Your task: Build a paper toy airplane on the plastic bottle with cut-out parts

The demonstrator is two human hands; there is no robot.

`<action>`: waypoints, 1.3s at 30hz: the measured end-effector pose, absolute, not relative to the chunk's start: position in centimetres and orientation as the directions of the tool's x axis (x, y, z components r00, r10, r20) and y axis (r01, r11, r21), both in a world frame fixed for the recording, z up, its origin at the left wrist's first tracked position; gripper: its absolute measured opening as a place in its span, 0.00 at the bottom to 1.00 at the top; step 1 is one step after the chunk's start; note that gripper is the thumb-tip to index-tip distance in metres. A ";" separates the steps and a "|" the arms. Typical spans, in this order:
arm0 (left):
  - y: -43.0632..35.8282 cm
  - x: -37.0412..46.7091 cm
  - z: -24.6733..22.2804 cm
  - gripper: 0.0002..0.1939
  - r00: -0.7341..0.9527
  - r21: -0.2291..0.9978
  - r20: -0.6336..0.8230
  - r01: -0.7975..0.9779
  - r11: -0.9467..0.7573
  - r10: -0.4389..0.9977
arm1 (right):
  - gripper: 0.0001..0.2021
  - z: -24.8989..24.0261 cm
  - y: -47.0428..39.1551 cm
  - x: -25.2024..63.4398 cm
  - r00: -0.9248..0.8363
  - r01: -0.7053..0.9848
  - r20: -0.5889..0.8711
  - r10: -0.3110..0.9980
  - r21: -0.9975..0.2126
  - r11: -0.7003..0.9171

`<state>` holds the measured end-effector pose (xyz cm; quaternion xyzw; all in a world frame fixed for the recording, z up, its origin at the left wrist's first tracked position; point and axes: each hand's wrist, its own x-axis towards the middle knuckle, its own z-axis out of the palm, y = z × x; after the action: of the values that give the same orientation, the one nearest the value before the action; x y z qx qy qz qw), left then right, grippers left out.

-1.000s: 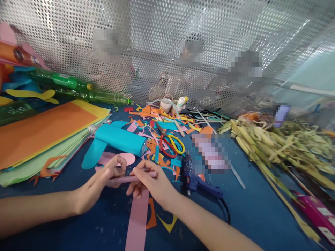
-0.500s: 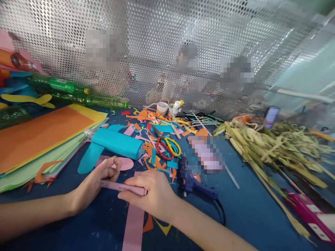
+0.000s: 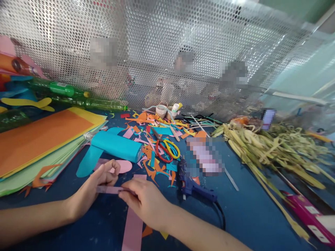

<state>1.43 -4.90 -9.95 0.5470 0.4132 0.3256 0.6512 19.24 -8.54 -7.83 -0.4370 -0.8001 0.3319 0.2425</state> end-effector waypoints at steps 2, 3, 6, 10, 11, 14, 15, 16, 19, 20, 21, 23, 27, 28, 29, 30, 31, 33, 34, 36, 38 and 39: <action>-5.0 1.4 -9.9 0.22 0.434 0.984 -0.176 0.059 0.167 0.884 | 0.13 -8.2 -8.7 19.1 -0.490 0.535 0.095 0.866 -0.752 0.385; -5.0 1.4 -9.9 0.22 0.433 0.986 -0.168 0.076 0.150 0.886 | 0.13 -8.4 -8.7 19.0 -0.483 0.532 0.095 0.870 -0.757 0.378; -5.2 1.3 -9.8 0.23 0.448 0.989 -0.143 0.102 0.108 0.882 | 0.13 -8.7 -8.9 18.9 -0.467 0.526 0.111 0.877 -0.762 0.377; -5.2 1.0 -10.2 0.24 0.479 0.989 -0.146 0.098 0.112 0.865 | 0.12 -8.6 -9.2 18.7 -0.476 0.521 0.103 0.873 -0.767 0.375; -5.2 1.0 -10.4 0.24 0.482 0.990 -0.139 0.096 0.105 0.865 | 0.12 -8.5 -9.2 18.7 -0.477 0.523 0.099 0.873 -0.767 0.373; -5.2 0.7 -10.4 0.24 0.492 0.993 -0.101 0.107 0.055 0.864 | 0.13 -8.4 -9.2 18.6 -0.476 0.532 0.103 0.873 -0.757 0.379; -5.3 0.7 -10.3 0.24 0.503 0.992 -0.102 0.117 0.049 0.859 | 0.13 -8.3 -9.2 18.7 -0.479 0.534 0.111 0.871 -0.751 0.389; -5.3 0.7 -10.2 0.24 0.516 0.991 -0.112 0.124 0.055 0.849 | 0.13 -8.2 -9.1 18.7 -0.483 0.535 0.120 0.867 -0.743 0.401; -5.4 0.8 -9.9 0.24 0.538 0.988 -0.149 0.116 0.102 0.830 | 0.10 -7.6 -9.0 19.1 -0.485 0.541 0.169 0.858 -0.713 0.446; -5.3 0.9 -9.8 0.24 0.525 0.989 -0.143 0.104 0.103 0.839 | 0.09 -7.4 -8.9 19.3 -0.474 0.545 0.188 0.860 -0.704 0.455; -5.3 1.0 -9.8 0.23 0.499 0.992 -0.123 0.092 0.088 0.858 | 0.09 -7.0 -8.8 19.5 -0.453 0.553 0.204 0.868 -0.700 0.452; -5.1 1.2 -9.9 0.22 0.433 0.997 -0.051 0.075 0.020 0.900 | 0.09 -6.4 -8.2 20.4 -0.360 0.582 0.222 0.906 -0.706 0.404; -5.3 1.4 -9.4 0.20 0.453 0.989 0.025 0.118 -0.088 0.891 | 0.13 -6.3 -5.3 23.8 -0.025 0.761 0.317 0.948 -0.610 0.224; -5.5 1.4 -9.2 0.20 0.487 0.984 0.033 0.136 -0.113 0.873 | 0.16 -6.6 -4.3 24.9 0.020 0.822 0.375 0.927 -0.533 0.198; -5.7 1.3 -8.9 0.20 0.519 0.978 0.048 0.150 -0.147 0.853 | 0.19 -7.1 -3.2 26.2 0.039 0.872 0.396 0.917 -0.461 0.162; -5.9 1.3 -8.7 0.20 0.543 0.969 0.073 0.159 -0.187 0.837 | 0.21 -7.5 -2.2 27.4 0.058 0.909 0.402 0.914 -0.401 0.118; -6.1 1.2 -8.5 0.20 0.569 0.959 0.094 0.170 -0.228 0.817 | 0.22 -8.1 -1.3 28.6 0.070 0.931 0.391 0.918 -0.355 0.080; -6.2 1.1 -8.2 0.19 0.618 0.934 0.109 0.205 -0.293 0.779 | 0.22 -8.9 0.2 30.5 0.075 0.947 0.372 0.925 -0.317 0.051; -6.2 1.1 -8.1 0.19 0.639 0.922 0.102 0.227 -0.313 0.762 | 0.23 -9.1 0.7 31.1 0.064 0.948 0.371 0.926 -0.312 0.059; -6.1 1.0 -8.0 0.18 0.658 0.904 0.094 0.258 -0.341 0.747 | 0.23 -9.2 1.2 31.5 0.027 0.948 0.376 0.926 -0.303 0.096; -6.0 1.1 -7.8 0.17 0.655 0.890 0.111 0.269 -0.368 0.748 | 0.22 -8.8 1.2 31.1 -0.006 0.955 0.377 0.926 -0.271 0.117; -5.9 1.2 -7.8 0.17 0.657 0.881 0.124 0.272 -0.388 0.743 | 0.21 -8.6 1.0 30.7 -0.019 0.962 0.367 0.930 -0.248 0.118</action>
<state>1.17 -5.87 -7.78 0.7910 0.3210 0.2612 0.4507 30.66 1.05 -8.60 -0.6633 -0.7130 -0.0354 0.2247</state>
